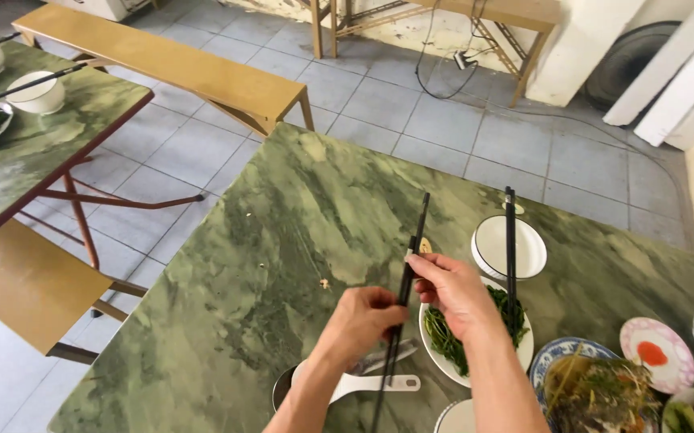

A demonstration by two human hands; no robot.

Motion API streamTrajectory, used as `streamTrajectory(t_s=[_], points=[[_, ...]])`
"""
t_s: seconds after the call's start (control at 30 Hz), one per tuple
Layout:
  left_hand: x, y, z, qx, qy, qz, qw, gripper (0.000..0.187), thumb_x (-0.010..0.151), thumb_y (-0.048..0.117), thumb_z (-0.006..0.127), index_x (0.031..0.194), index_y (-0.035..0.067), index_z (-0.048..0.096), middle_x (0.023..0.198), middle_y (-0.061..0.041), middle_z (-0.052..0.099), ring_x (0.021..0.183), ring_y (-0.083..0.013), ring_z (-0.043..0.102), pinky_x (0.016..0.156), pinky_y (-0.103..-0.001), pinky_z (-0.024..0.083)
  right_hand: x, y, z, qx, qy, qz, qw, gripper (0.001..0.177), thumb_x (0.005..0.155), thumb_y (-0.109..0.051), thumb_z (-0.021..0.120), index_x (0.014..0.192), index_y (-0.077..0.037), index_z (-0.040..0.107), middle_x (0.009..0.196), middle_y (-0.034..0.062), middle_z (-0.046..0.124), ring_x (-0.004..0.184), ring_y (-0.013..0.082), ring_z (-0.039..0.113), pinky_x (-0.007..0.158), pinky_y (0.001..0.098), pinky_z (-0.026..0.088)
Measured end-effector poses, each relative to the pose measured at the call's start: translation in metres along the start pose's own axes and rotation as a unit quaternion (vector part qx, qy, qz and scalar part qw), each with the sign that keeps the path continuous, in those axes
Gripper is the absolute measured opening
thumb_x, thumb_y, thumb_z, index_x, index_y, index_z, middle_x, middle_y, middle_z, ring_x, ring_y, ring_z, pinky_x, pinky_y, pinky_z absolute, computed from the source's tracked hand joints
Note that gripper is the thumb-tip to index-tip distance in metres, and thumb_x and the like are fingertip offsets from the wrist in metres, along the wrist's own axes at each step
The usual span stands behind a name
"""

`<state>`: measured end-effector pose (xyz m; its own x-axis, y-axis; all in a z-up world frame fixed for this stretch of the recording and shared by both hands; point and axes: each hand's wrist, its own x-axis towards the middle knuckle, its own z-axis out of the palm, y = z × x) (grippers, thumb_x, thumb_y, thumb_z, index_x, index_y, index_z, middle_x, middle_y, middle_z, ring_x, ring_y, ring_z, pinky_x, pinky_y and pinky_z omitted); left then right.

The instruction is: Arranging bowls, chopsticks, and various plates of food on a dining table in preparation for a meal.

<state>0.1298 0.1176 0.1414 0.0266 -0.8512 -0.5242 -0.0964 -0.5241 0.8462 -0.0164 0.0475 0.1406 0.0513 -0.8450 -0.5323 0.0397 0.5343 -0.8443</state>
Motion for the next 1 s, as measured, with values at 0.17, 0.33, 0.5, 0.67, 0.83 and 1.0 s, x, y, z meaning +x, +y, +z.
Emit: streamTrajectory(t_s=[0.17,0.33,0.5,0.67,0.83,1.0], points=[[-0.011,-0.031,0.049,-0.209,-0.082,-0.057,0.973,0.010,0.088,0.007,0.079,0.093,0.002,0.073,0.080,-0.009,0.071,0.070,-0.0167,0.068,0.071,-0.030,0.065,-0.051,-0.006,-0.044,-0.072,0.010,0.047,0.996,0.014,0.095,-0.010,0.076,0.094,0.004,0.073,0.072,0.0126,0.062,0.062,0.0207,0.056,0.062,0.0319,0.051],[-0.030,-0.064,0.096,-0.192,-0.126,-0.064,0.971,0.009,0.088,0.007,0.079,0.086,0.005,0.070,0.071,-0.006,0.065,0.064,-0.0148,0.069,0.065,-0.029,0.066,-0.074,0.049,-0.101,-0.076,0.028,0.090,0.993,0.010,0.094,0.000,0.075,0.092,0.009,0.071,0.074,0.0185,0.063,0.062,0.0266,0.059,0.070,0.0397,0.059],[-0.063,-0.075,0.125,-0.001,-0.102,-0.121,0.987,0.009,0.084,0.015,0.072,0.086,0.011,0.079,0.073,0.000,0.072,0.062,-0.0066,0.068,0.064,-0.016,0.061,-0.087,0.092,-0.134,-0.134,0.073,0.150,0.977,0.018,0.090,0.000,0.079,0.106,0.008,0.079,0.080,0.0227,0.072,0.071,0.0279,0.067,0.068,0.0415,0.063],[-0.062,-0.094,0.141,0.055,-0.082,-0.106,0.989,0.011,0.084,0.017,0.069,0.082,0.015,0.080,0.069,0.002,0.069,0.059,-0.0053,0.068,0.060,-0.016,0.057,-0.095,0.102,-0.137,-0.174,0.067,0.158,0.970,0.013,0.093,-0.002,0.077,0.104,0.006,0.076,0.083,0.0204,0.077,0.069,0.0257,0.068,0.065,0.0361,0.058],[-0.063,-0.097,0.145,0.059,-0.054,-0.062,0.995,0.016,0.086,0.016,0.064,0.078,0.013,0.078,0.066,0.002,0.069,0.057,-0.0042,0.064,0.057,-0.019,0.055,-0.112,0.090,-0.126,-0.261,0.078,0.155,0.950,0.013,0.092,-0.009,0.078,0.098,0.003,0.080,0.081,0.0167,0.081,0.069,0.0224,0.073,0.064,0.0316,0.062],[-0.056,-0.114,0.151,0.172,-0.022,-0.033,0.984,0.036,0.087,0.032,0.069,0.061,0.016,0.048,0.058,0.000,0.042,0.062,-0.0190,0.033,0.055,-0.034,0.036,-0.122,0.081,-0.123,-0.309,0.077,0.170,0.933,0.018,0.096,-0.014,0.075,0.099,0.002,0.082,0.082,0.0153,0.083,0.069,0.0212,0.075,0.066,0.0306,0.064]])
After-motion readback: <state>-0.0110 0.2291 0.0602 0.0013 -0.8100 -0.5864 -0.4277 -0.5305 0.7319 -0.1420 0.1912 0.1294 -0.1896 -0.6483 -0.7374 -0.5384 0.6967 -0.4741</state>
